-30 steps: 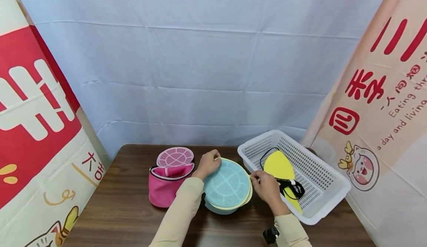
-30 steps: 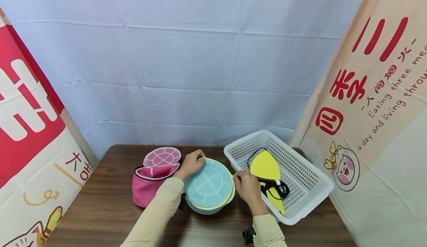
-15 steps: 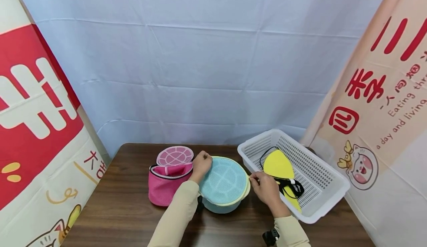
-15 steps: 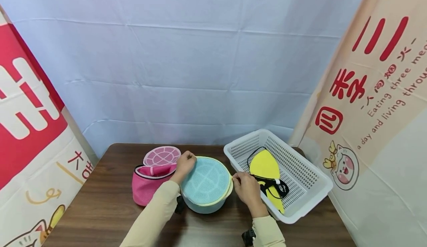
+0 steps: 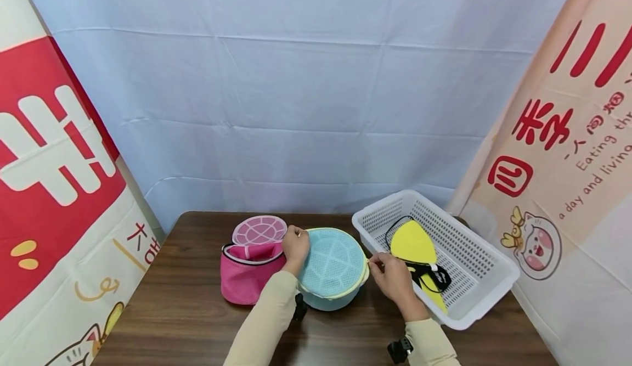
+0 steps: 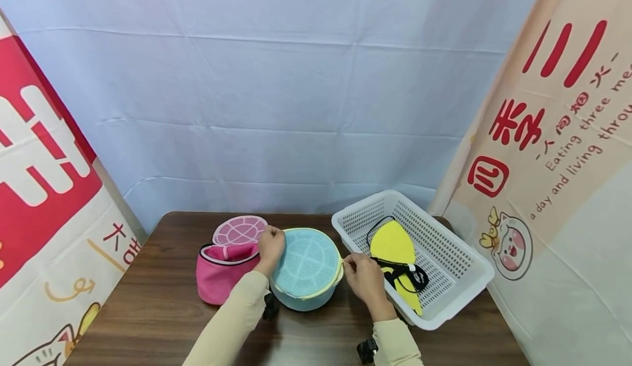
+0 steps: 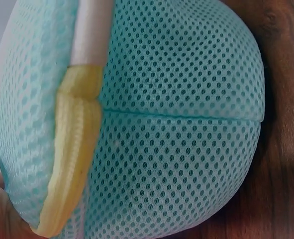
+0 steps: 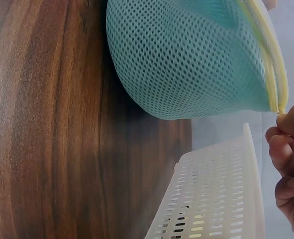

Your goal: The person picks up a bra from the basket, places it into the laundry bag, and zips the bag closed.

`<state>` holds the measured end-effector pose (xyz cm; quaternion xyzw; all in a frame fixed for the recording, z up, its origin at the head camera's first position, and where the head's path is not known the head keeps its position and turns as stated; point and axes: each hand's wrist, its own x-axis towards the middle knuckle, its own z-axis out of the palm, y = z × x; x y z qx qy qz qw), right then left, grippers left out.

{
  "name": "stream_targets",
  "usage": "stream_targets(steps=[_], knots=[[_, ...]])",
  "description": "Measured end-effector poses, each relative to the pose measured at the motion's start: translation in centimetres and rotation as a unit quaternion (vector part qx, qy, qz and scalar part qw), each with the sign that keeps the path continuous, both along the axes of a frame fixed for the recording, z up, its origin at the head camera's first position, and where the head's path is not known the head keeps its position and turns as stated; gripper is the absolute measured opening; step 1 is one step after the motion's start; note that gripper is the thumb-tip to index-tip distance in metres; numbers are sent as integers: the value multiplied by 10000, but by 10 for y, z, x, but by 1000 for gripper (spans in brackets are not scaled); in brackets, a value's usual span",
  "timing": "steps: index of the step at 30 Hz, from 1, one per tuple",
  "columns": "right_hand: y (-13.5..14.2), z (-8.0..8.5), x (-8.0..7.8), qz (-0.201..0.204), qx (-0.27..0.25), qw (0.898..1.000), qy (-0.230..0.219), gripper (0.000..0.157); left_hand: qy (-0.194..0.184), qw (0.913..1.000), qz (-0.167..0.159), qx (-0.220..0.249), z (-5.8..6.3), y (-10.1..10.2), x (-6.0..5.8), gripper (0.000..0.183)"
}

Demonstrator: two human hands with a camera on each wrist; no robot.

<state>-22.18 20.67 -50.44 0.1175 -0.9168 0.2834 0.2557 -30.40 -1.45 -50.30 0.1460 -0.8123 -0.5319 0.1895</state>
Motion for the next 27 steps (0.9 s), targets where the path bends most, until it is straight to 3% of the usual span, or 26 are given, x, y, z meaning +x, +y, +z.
stream_targets(steps=[8, 18, 21, 27], knots=[[0, -2, 6, 1, -83, 9997, -231, 10, 3, 9981, 311, 528, 4, 2, 0, 11], [-3, -6, 10, 185, -87, 9997, -163, 11, 6, 9963, 463, 719, 3, 2, -3, 9], [-2, -7, 11, 121, -97, 9997, -205, 10, 16, 9979, 374, 534, 5, 2, -1, 6], [2, -7, 14, 46, -49, 9999, -115, 12, 45, 9989, -176, -427, 9, -3, 5, 5]])
